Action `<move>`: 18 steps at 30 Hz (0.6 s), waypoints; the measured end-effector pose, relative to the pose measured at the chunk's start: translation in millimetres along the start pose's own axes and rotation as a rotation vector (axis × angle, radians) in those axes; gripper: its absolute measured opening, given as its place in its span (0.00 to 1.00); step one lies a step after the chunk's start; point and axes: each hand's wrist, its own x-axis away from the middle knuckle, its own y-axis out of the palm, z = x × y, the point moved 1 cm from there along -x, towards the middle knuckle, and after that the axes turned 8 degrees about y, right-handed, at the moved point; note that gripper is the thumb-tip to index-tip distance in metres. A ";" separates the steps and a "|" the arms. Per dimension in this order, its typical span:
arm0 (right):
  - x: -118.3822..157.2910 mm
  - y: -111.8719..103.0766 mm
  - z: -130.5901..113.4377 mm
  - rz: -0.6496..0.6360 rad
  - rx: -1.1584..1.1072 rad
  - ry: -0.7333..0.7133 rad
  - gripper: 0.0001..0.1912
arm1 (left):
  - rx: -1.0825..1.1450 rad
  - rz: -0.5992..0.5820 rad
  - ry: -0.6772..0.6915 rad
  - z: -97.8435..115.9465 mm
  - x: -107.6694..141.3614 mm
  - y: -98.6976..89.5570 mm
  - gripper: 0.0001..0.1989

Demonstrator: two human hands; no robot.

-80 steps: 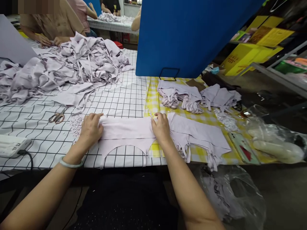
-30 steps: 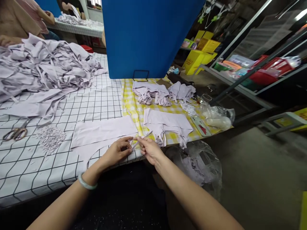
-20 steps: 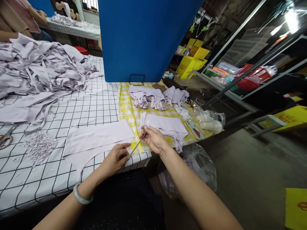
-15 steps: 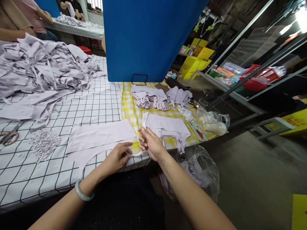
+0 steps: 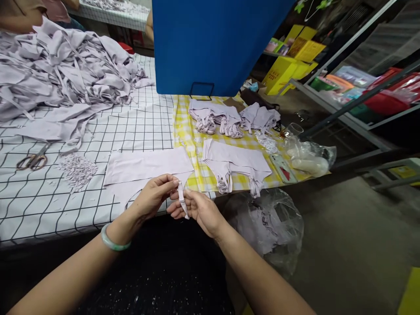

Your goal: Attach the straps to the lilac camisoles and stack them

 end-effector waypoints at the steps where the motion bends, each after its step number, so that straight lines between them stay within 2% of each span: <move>1: 1.9 0.0 -0.3 -0.017 -0.027 0.021 0.22 | 0.002 0.026 -0.008 -0.8 -0.7 -0.4 0.12; 3: 5.2 0.3 -0.2 -0.035 -0.043 0.047 0.24 | 0.002 0.072 -0.008 -2.1 -1.2 -0.1 0.12; 6: 8.1 1.2 1.1 -0.002 0.041 0.015 0.21 | -0.007 0.103 0.031 -3.6 0.1 0.4 0.10; 9: 10.0 1.1 -1.0 0.116 0.288 -0.159 0.15 | -0.004 0.139 0.096 -0.4 1.4 -1.0 0.09; 12: 11.3 -0.7 -7.6 0.248 0.537 -0.331 0.13 | -0.057 0.150 0.222 15.5 -0.8 0.0 0.08; 15: 8.1 -3.8 -18.9 0.262 0.572 -0.373 0.12 | -0.155 0.021 0.333 40.5 -9.2 11.4 0.07; 18: -0.1 -6.1 -36.9 0.215 0.487 -0.406 0.17 | -0.223 -0.218 0.311 58.1 -24.2 29.0 0.07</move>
